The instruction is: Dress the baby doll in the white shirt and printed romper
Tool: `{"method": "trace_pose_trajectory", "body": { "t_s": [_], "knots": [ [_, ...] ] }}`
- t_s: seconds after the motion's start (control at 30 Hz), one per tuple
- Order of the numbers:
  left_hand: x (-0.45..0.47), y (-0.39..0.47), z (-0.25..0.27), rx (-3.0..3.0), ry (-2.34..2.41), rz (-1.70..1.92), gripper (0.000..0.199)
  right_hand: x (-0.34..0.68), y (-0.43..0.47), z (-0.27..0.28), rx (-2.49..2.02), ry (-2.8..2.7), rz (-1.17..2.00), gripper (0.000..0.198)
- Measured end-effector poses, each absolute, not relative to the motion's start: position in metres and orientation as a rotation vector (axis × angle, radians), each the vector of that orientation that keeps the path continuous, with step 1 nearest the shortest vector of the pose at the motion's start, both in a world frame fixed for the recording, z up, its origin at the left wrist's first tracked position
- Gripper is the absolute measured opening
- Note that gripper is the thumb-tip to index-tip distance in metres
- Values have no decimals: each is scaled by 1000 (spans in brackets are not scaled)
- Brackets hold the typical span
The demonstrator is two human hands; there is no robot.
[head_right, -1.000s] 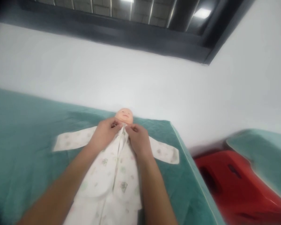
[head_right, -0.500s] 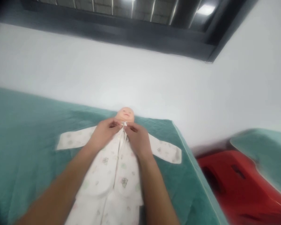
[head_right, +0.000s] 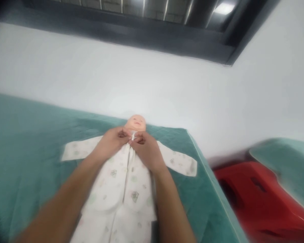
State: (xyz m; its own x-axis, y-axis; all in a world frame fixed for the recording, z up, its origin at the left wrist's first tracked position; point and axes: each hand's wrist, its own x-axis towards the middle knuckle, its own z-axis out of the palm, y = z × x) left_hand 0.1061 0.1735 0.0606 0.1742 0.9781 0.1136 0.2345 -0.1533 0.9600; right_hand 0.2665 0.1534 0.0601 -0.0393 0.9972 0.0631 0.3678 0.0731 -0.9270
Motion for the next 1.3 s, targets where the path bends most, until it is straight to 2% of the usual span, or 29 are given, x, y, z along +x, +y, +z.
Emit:
{"method": "trace_pose_trajectory", "body": {
  "t_s": [0.3, 0.47, 0.67, 0.93, 1.07, 1.3],
  "knots": [
    [109, 173, 64, 1661, 1177, 1058, 20, 262, 149, 66, -1546, -1607, 939, 25],
    [112, 174, 61, 1630, 1242, 1050, 17, 263, 148, 66, -1536, -1615, 951, 30],
    [107, 174, 61, 1717, 1226, 1044, 29, 266, 148, 65, -1512, -1607, 940, 30],
    [104, 174, 59, 1845, 1146, 1080, 26, 273, 148, 67, -1433, -1509, 1002, 23],
    [103, 174, 61, 1868, 1161, 1063, 19, 273, 151, 66, -1436, -1487, 900, 15],
    [103, 172, 64, 1874, 1212, 1019, 21, 265, 149, 62, -1527, -1637, 528, 23]
  ]
}}
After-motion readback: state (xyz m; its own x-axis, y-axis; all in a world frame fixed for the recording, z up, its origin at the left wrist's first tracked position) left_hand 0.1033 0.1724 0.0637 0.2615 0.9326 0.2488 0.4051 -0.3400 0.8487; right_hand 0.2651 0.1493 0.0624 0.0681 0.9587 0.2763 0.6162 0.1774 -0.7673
